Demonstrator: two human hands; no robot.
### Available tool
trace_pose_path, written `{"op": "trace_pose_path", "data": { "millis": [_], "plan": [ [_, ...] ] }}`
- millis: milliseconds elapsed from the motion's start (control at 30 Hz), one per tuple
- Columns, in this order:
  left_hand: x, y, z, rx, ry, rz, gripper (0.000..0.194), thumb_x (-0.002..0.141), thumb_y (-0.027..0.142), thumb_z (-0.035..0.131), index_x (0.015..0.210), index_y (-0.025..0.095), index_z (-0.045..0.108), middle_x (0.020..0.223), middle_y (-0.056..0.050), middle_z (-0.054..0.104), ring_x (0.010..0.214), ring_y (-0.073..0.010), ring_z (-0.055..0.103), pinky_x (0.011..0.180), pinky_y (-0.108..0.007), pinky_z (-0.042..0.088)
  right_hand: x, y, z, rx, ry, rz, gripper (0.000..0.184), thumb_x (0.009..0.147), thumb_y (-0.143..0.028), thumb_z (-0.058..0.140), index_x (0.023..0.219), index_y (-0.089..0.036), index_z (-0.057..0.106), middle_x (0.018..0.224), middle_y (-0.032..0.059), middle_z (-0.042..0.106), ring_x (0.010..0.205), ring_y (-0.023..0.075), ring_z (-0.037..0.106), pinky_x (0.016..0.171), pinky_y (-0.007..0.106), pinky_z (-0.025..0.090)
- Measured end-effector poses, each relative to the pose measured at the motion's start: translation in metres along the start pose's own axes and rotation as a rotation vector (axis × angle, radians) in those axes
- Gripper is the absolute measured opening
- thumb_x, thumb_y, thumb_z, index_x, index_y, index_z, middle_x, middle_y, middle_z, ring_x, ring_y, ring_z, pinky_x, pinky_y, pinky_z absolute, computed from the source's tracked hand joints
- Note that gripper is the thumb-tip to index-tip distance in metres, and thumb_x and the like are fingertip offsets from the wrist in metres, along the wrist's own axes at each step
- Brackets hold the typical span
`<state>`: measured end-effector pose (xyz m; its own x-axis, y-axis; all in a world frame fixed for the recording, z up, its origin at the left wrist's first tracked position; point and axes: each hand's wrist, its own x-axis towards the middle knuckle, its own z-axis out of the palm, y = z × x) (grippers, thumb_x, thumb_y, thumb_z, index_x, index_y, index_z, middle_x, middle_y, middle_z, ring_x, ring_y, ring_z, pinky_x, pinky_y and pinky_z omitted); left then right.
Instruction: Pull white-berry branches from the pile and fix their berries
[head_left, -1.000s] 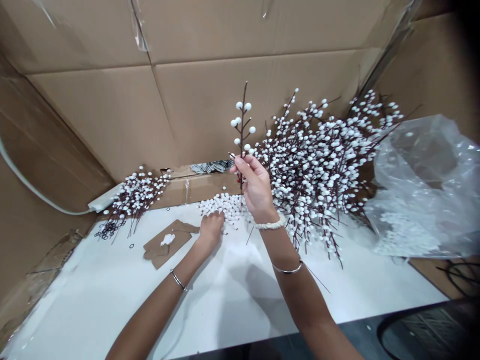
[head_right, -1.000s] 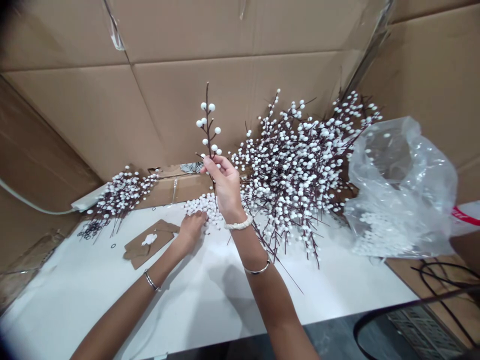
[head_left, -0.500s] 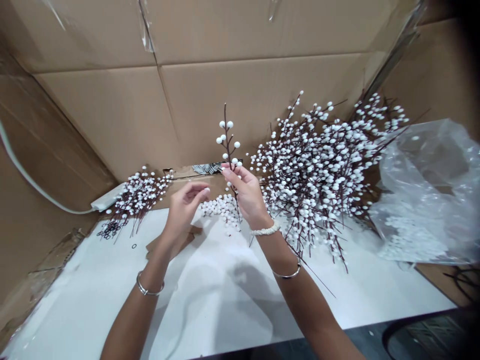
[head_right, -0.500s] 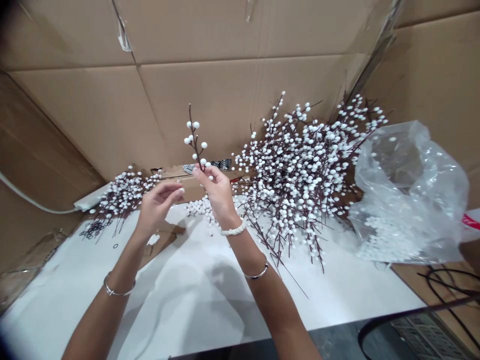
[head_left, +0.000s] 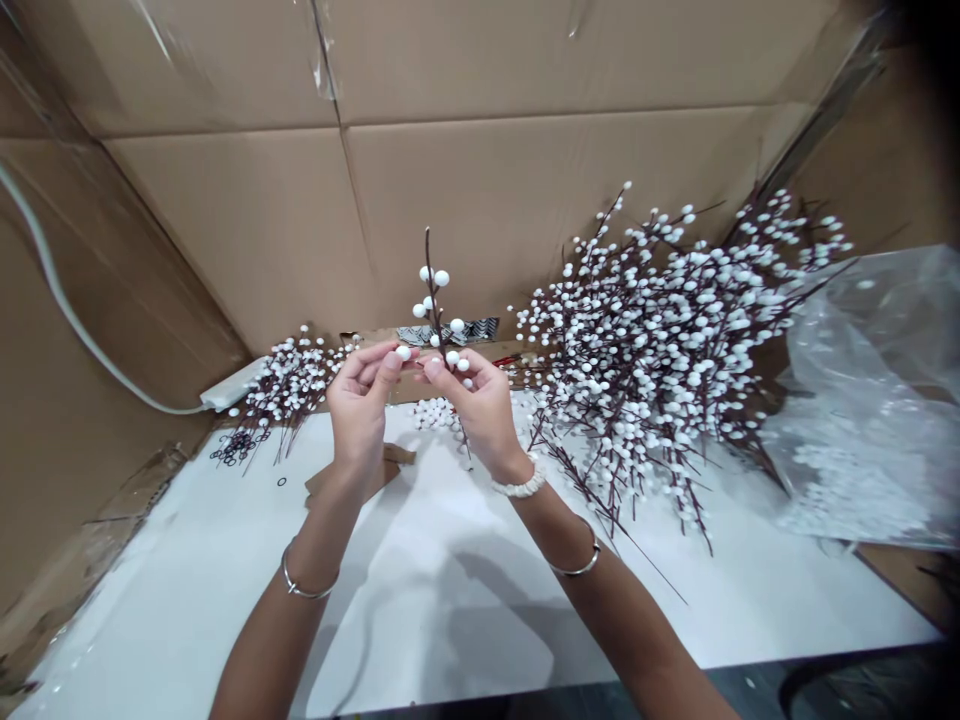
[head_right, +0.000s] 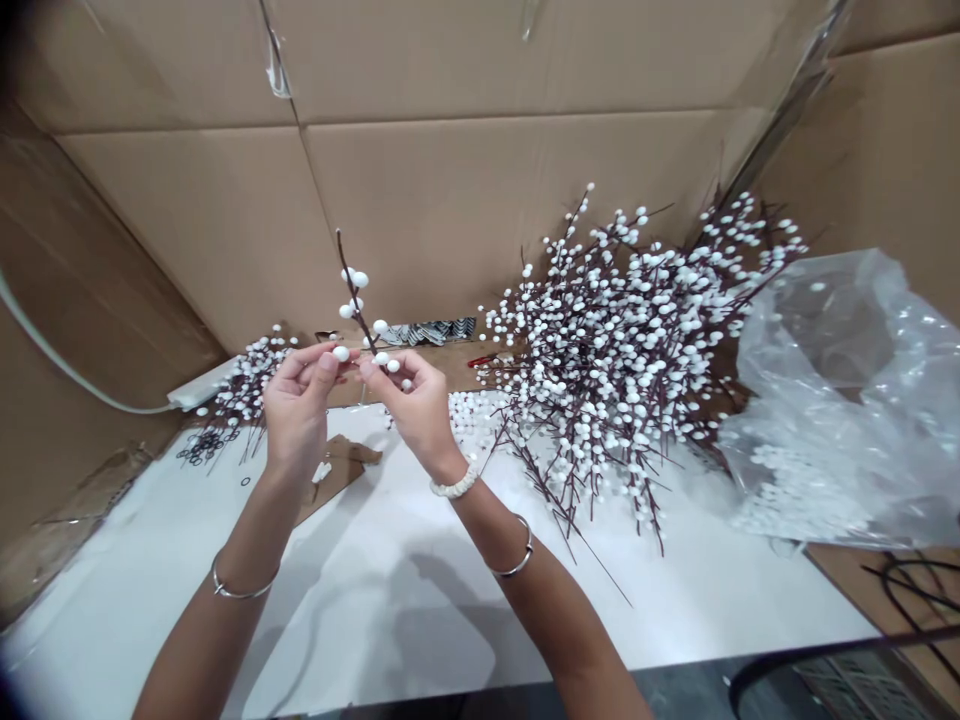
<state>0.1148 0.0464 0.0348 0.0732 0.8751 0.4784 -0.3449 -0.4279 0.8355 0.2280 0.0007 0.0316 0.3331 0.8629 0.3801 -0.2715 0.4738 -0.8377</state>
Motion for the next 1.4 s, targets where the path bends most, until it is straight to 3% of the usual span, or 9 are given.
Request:
{"op": "trace_pose_path", "data": {
  "millis": [400, 1100, 1400],
  "plan": [
    [-0.0020, -0.0055, 0.0016, 0.015, -0.016, -0.011, 0.026, 0.080, 0.035, 0.074, 0.096, 0.016, 0.067, 0.096, -0.009, 0.076, 0.089, -0.0178, 0.073, 0.087, -0.033, 0.056, 0.0004, 0.0008, -0.0003, -0.015, 0.026, -0.022, 0.024, 0.078, -0.042, 0.073, 0.085, -0.019, 0.067, 0.096, 0.0061, 0.075, 0.087, 0.0186, 0.070, 0.086, 0.035, 0.056],
    [-0.0060, -0.0024, 0.0042, 0.055, -0.028, 0.004, 0.024, 0.080, 0.033, 0.074, 0.095, 0.016, 0.069, 0.098, -0.008, 0.076, 0.093, -0.0188, 0.072, 0.090, -0.033, 0.055, -0.0023, 0.0001, 0.0037, -0.066, 0.072, -0.090, 0.017, 0.079, -0.037, 0.073, 0.082, -0.021, 0.067, 0.092, 0.0036, 0.074, 0.084, 0.0182, 0.070, 0.085, 0.034, 0.056],
    [-0.0005, 0.0012, -0.0001, 0.040, -0.045, 0.004, 0.023, 0.080, 0.035, 0.074, 0.094, 0.017, 0.068, 0.093, -0.007, 0.076, 0.087, -0.0166, 0.073, 0.086, -0.030, 0.056, -0.0023, -0.0081, 0.0010, -0.065, 0.002, 0.029, 0.020, 0.077, -0.039, 0.074, 0.084, -0.021, 0.070, 0.091, 0.0042, 0.075, 0.092, 0.0213, 0.070, 0.087, 0.037, 0.056]
  ]
}}
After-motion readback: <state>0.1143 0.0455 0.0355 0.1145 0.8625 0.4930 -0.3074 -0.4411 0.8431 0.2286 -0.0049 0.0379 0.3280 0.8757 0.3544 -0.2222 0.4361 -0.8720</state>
